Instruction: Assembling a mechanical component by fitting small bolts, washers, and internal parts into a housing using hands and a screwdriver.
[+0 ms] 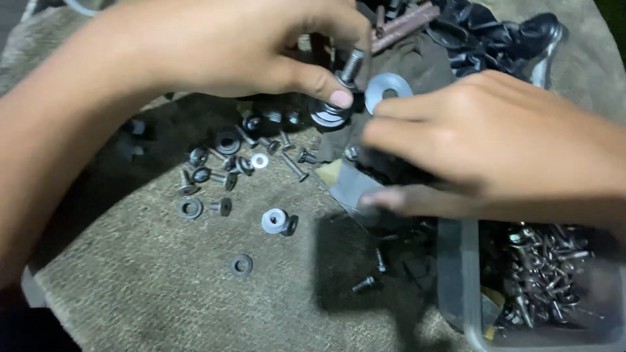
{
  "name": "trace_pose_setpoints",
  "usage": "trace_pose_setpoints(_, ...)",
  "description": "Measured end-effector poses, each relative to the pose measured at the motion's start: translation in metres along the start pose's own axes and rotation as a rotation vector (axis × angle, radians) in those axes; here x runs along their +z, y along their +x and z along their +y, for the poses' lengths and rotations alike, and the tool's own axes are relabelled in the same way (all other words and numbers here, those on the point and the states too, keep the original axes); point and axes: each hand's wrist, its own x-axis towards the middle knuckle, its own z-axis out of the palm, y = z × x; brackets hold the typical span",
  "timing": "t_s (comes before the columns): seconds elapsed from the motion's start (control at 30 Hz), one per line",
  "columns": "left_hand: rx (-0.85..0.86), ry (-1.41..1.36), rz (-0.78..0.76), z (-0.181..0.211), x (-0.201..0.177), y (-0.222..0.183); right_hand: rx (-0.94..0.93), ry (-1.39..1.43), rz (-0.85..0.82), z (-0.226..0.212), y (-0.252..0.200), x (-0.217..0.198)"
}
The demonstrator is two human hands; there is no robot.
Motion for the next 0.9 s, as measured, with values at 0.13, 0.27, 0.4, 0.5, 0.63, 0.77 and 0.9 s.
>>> trace_pose_setpoints(0.13, -0.093, 0.069, -0.035, 0.006, -0.004, -0.001, 0.172, 0.0, -0.422, -0.014, 0.016, -0.002)
trace_pose_setpoints(0.27, -0.069, 0.007, -0.056, 0.006, -0.004, -0.001, 0.049, 0.161, -0.263, -0.004, 0.009, -0.001)
trace_pose_setpoints(0.4, -0.123, -0.026, -0.074, 0.012, -0.006, 0.001, 0.145, 0.144, -0.398, -0.015, 0.017, 0.006)
trace_pose_setpoints(0.5, -0.022, -0.072, -0.02, 0.013, -0.006, 0.0, 0.384, 0.137, -0.889, -0.043, 0.035, -0.039)
trace_pose_setpoints(0.63, 0.1, -0.13, -0.002, 0.006, -0.004, 0.004, 0.225, 0.122, -0.582, -0.008, 0.004, -0.009)
trace_pose_setpoints(0.77, 0.149, -0.07, 0.042, 0.006, 0.001, 0.005, 0.17, 0.058, -0.278, -0.007, -0.001, 0.001)
trace_pose_setpoints(0.9, 0.125, 0.02, 0.049, 0.007, 0.002, 0.006, 0.209, -0.09, -0.662, -0.022, 0.013, -0.003)
